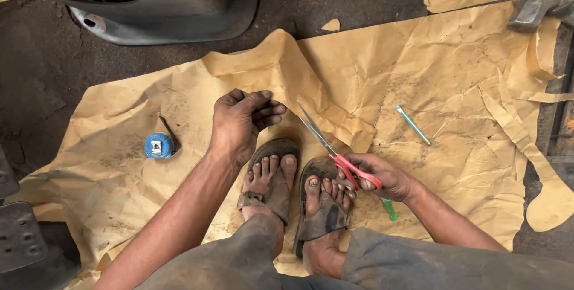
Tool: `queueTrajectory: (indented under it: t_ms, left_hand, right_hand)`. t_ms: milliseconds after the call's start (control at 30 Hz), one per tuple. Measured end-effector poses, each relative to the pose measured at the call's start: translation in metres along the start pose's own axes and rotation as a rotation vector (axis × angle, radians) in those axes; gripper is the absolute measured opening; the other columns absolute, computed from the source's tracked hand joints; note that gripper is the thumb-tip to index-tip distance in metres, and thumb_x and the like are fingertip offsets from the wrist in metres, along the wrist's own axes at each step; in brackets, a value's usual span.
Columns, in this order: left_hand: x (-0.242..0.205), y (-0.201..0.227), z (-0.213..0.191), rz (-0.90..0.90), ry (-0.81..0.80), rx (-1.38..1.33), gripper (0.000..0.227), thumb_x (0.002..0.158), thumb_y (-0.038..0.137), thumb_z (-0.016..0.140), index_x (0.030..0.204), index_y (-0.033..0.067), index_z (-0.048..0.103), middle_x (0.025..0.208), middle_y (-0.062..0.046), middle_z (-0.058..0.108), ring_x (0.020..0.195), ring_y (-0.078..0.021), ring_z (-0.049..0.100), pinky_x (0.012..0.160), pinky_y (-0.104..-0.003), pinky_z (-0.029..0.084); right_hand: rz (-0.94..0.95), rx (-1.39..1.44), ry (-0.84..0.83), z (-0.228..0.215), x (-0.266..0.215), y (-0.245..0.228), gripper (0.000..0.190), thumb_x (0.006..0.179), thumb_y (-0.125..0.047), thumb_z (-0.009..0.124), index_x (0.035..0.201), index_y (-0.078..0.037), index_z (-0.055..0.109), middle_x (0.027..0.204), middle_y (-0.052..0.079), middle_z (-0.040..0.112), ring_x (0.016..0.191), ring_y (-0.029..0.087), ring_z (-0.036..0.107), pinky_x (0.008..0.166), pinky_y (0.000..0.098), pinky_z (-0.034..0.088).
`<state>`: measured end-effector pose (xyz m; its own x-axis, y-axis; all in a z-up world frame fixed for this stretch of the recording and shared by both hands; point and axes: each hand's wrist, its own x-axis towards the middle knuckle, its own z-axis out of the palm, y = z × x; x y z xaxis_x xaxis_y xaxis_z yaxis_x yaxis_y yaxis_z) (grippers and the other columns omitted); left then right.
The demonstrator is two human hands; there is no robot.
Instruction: Cutting and marking a paper template to fit a specific area of a machine or vehicle part.
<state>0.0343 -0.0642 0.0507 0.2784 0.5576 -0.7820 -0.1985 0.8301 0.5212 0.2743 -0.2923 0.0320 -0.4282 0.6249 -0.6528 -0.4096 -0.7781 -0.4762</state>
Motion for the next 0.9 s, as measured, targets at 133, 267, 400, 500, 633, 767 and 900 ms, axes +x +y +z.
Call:
queueTrajectory:
  t_ms: [133, 267, 400, 500, 633, 767, 900]
  left_hand:
    - [0.0, -0.001, 0.001, 0.023, -0.04, 0.114, 0.013, 0.095, 0.003, 0.064, 0.098, -0.0079, 0.057, 0.083, -0.022, 0.073, 0.074, -0.0267, 0.077, 0.067, -0.036, 0.065]
    - [-0.006, 0.001, 0.002, 0.058, -0.09, 0.211, 0.014, 0.094, 0.003, 0.067, 0.1, -0.0082, 0.061, 0.082, -0.022, 0.075, 0.074, -0.025, 0.078, 0.068, -0.034, 0.066]
    - [-0.008, 0.003, 0.002, 0.074, -0.107, 0.235, 0.015, 0.093, 0.003, 0.068, 0.1, -0.008, 0.061, 0.083, -0.022, 0.075, 0.075, -0.0247, 0.078, 0.069, -0.034, 0.067]
    - [-0.008, 0.005, 0.001, 0.073, -0.104, 0.229, 0.016, 0.093, 0.003, 0.068, 0.1, -0.0081, 0.059, 0.082, -0.022, 0.075, 0.075, -0.0258, 0.078, 0.068, -0.035, 0.067]
    - [-0.007, 0.007, 0.0, 0.076, -0.116, 0.217, 0.016, 0.093, 0.002, 0.068, 0.099, -0.0091, 0.058, 0.082, -0.023, 0.075, 0.074, -0.0274, 0.078, 0.067, -0.035, 0.067]
    - [-0.008, 0.01, 0.002, 0.094, -0.125, 0.239, 0.016, 0.093, 0.002, 0.068, 0.099, -0.0102, 0.059, 0.083, -0.023, 0.075, 0.074, -0.0274, 0.078, 0.066, -0.035, 0.068]
    - [-0.01, 0.015, 0.005, 0.112, -0.131, 0.265, 0.016, 0.093, 0.003, 0.068, 0.099, -0.0108, 0.061, 0.083, -0.023, 0.075, 0.074, -0.0269, 0.078, 0.066, -0.035, 0.068]
  right_hand:
    - [-0.003, 0.023, -0.015, 0.0, 0.003, -0.005, 0.087, 0.063, -0.056, 0.093, 0.118, 0.004, 0.061, 0.095, 0.007, 0.062, 0.082, 0.017, 0.06, 0.075, 0.0325, 0.05]
    - [0.015, -0.092, 0.019, 0.0, 0.009, -0.013, 0.087, 0.059, -0.056, 0.091, 0.116, 0.004, 0.065, 0.091, 0.006, 0.067, 0.077, 0.016, 0.065, 0.074, 0.0311, 0.054]
    - [-0.004, -0.096, 0.001, -0.002, 0.012, -0.014, 0.087, 0.059, -0.056, 0.091, 0.117, 0.003, 0.066, 0.086, 0.004, 0.066, 0.077, 0.015, 0.064, 0.073, 0.03, 0.053]
    - [0.023, -0.132, 0.028, -0.003, 0.015, -0.016, 0.088, 0.055, -0.057, 0.092, 0.115, 0.003, 0.067, 0.084, 0.003, 0.066, 0.075, 0.015, 0.064, 0.072, 0.0295, 0.052]
    - [0.007, -0.094, -0.016, -0.009, 0.016, -0.013, 0.089, 0.057, -0.055, 0.095, 0.113, 0.007, 0.066, 0.082, 0.005, 0.063, 0.078, 0.016, 0.062, 0.073, 0.03, 0.05]
    - [-0.001, -0.099, -0.005, -0.01, 0.017, -0.015, 0.092, 0.055, -0.058, 0.094, 0.116, 0.006, 0.067, 0.086, 0.004, 0.063, 0.079, 0.015, 0.063, 0.073, 0.0299, 0.051]
    - [0.001, -0.086, -0.006, -0.005, 0.017, -0.024, 0.096, 0.051, -0.058, 0.095, 0.119, 0.003, 0.066, 0.09, 0.003, 0.064, 0.077, 0.014, 0.062, 0.071, 0.0296, 0.051]
